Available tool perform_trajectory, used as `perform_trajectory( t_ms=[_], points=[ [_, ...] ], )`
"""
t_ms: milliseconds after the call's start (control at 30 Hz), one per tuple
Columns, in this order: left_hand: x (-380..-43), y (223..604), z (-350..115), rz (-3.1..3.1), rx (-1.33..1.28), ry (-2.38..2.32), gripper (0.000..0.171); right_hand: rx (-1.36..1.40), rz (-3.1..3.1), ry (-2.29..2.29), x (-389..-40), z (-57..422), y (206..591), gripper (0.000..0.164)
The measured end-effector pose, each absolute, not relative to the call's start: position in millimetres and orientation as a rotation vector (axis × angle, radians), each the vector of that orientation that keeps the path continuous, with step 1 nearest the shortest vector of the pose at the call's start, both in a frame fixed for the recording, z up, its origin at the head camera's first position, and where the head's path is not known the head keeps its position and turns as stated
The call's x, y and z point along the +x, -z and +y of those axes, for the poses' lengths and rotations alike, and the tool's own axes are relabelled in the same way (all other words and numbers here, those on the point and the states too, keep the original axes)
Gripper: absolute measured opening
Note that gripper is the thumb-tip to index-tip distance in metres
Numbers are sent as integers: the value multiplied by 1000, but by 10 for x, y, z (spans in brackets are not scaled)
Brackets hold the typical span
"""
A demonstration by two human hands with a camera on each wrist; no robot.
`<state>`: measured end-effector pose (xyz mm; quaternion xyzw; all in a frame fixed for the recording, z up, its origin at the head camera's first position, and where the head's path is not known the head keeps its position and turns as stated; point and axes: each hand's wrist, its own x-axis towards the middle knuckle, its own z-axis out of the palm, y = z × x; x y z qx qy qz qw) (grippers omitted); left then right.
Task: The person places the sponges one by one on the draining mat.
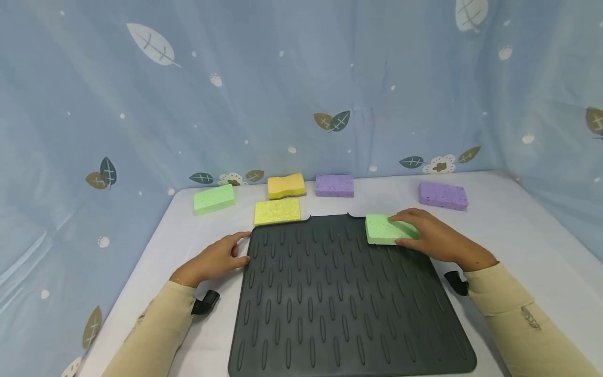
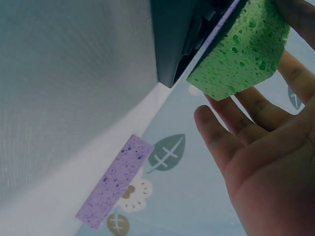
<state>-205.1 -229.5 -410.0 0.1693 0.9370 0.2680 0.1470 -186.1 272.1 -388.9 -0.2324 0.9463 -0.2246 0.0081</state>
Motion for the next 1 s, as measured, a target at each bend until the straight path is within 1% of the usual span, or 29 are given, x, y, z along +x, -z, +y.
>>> perform_trajectory(
  t_ms=[400,833,1000],
  points=[
    [-2025,4081,-2272,2709,456,-772,66,-746,2965,681,-1925,2728,3932,52],
    [-1995,4083,-2216,2721,429,-769,64,-827,2953,673,-1871,2736,3971,52],
    [-1987,4060,-2224,2731,411,-767,64,-833,2950,652,-1902,2716,3949,53]
  ],
)
